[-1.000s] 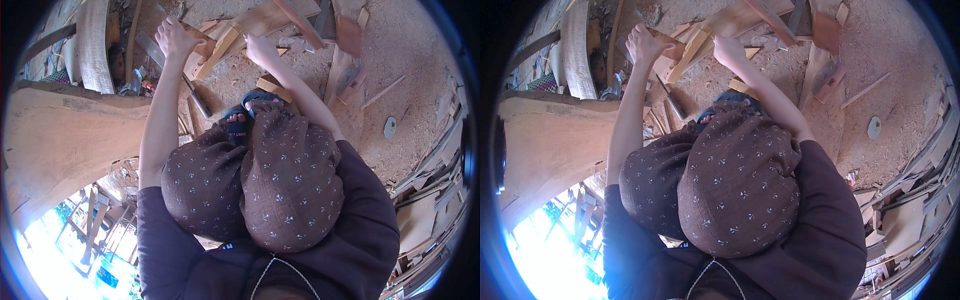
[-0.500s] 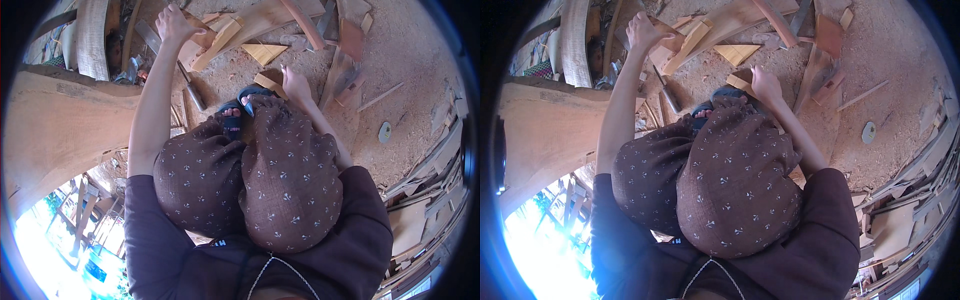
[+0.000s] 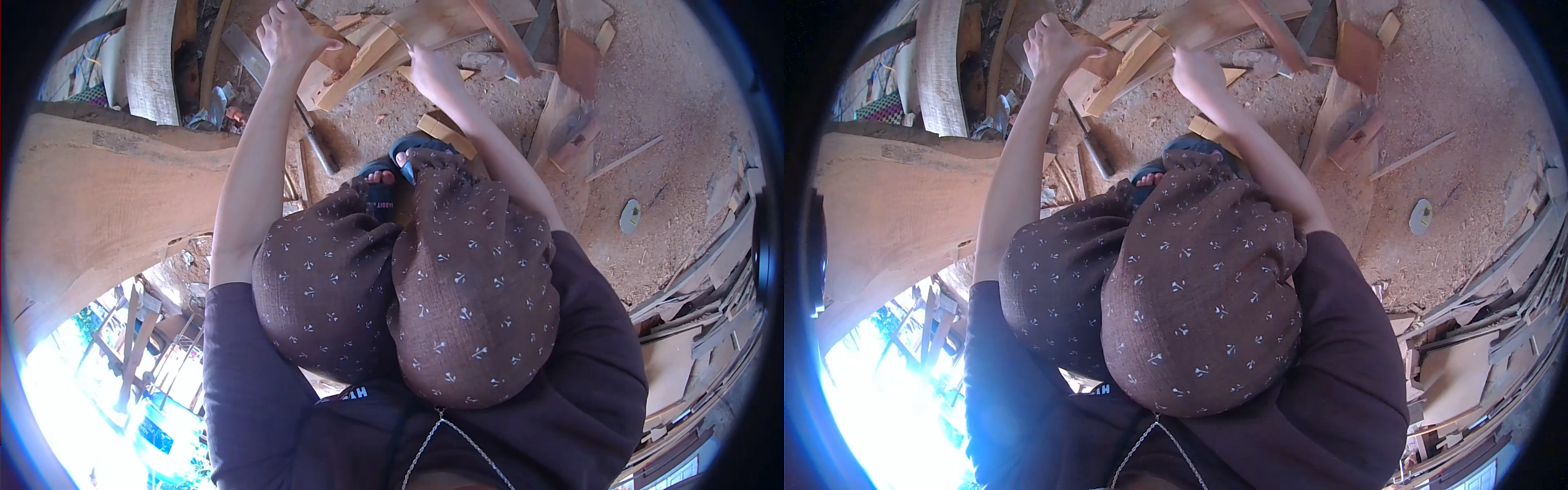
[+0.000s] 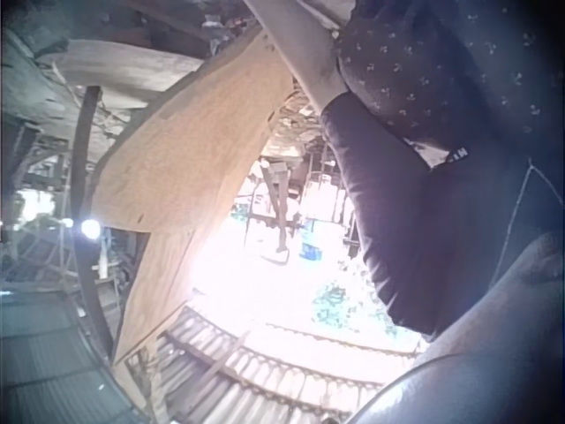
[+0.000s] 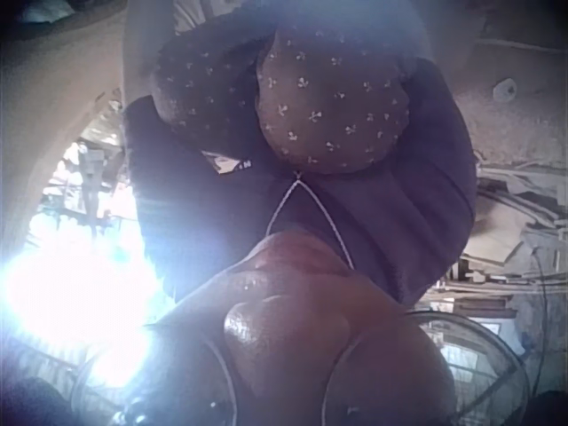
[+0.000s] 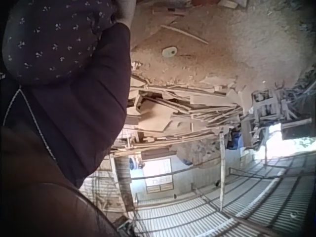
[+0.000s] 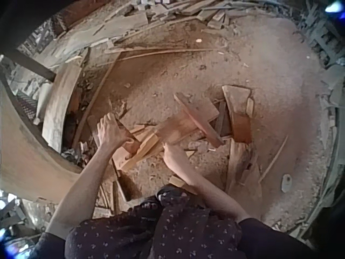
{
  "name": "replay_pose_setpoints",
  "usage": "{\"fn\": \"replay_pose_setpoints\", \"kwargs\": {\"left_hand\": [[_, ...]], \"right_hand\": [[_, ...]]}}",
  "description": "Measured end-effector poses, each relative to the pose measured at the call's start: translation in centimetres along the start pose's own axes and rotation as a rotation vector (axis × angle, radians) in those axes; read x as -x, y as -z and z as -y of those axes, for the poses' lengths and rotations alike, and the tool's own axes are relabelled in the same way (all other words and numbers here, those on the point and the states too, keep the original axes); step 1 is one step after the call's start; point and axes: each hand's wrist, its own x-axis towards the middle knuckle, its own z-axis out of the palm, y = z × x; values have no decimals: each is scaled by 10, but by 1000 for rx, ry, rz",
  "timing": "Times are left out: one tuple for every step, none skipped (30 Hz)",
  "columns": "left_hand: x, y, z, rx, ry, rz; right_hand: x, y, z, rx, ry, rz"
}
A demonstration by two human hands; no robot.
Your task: Using a small hand saw to cut a piece of wood in a workshop setting.
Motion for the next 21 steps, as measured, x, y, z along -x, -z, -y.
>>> {"fn": "replay_pose_setpoints", "kwargs": {"left_hand": [[1, -2, 1, 17, 20, 27], [0, -3, 1, 17, 23, 26], [0, -6, 6, -16, 8, -44], [1, -7, 10, -49, -7, -116], [0, -4, 8, -46, -3, -115], [-1, 2, 2, 31, 54, -23], [-1, 6, -1, 105, 113, 70], [0, 6, -1, 107, 116, 77], [2, 4, 2, 101, 100, 56], [0, 4, 3, 99, 82, 29], [-1, 5, -4, 110, 76, 31], [-1, 6, -13, 125, 63, 9], [-2, 8, -14, 127, 65, -19], [-3, 10, -17, 130, 68, -20], [-3, 10, -15, 160, 74, 14], [-3, 10, -9, 184, 85, 48], [-2, 9, -6, 175, 96, 46], [0, 7, 3, 169, 92, 48], [1, 6, 5, 171, 81, 47], [-2, 6, -1, 182, 110, 55], [-2, 6, -3, 186, 108, 58]], "right_hand": [[13, -1, -9, -44, 8, -3], [26, -1, -18, -87, 16, -6], [44, 1, -22, -90, 23, 1], [62, 5, -27, -55, -8, 25], [71, 9, -32, -15, -44, 45], [73, 9, -37, -9, -49, 49], [72, 9, -40, -8, -30, 36], [69, 8, -43, -9, -10, 24], [58, 6, -33, -29, -14, 42], [39, 4, -20, -44, -17, 54], [19, 1, -16, -35, -26, 53], [0, -2, -16, 32, 1, 15], [-11, -5, -13, 90, 46, -19], [-9, -5, -17, 93, 49, -19], [-5, -9, -18, 53, 70, -19], [1, -10, -13, 6, 96, -18], [12, -9, -13, -1, 108, -14], [33, -5, -8, -33, 6, 35], [51, 4, -7, -55, -101, 78], [64, 10, -16, -47, -97, 70], [83, 10, -24, -5, -93, 73]]}}
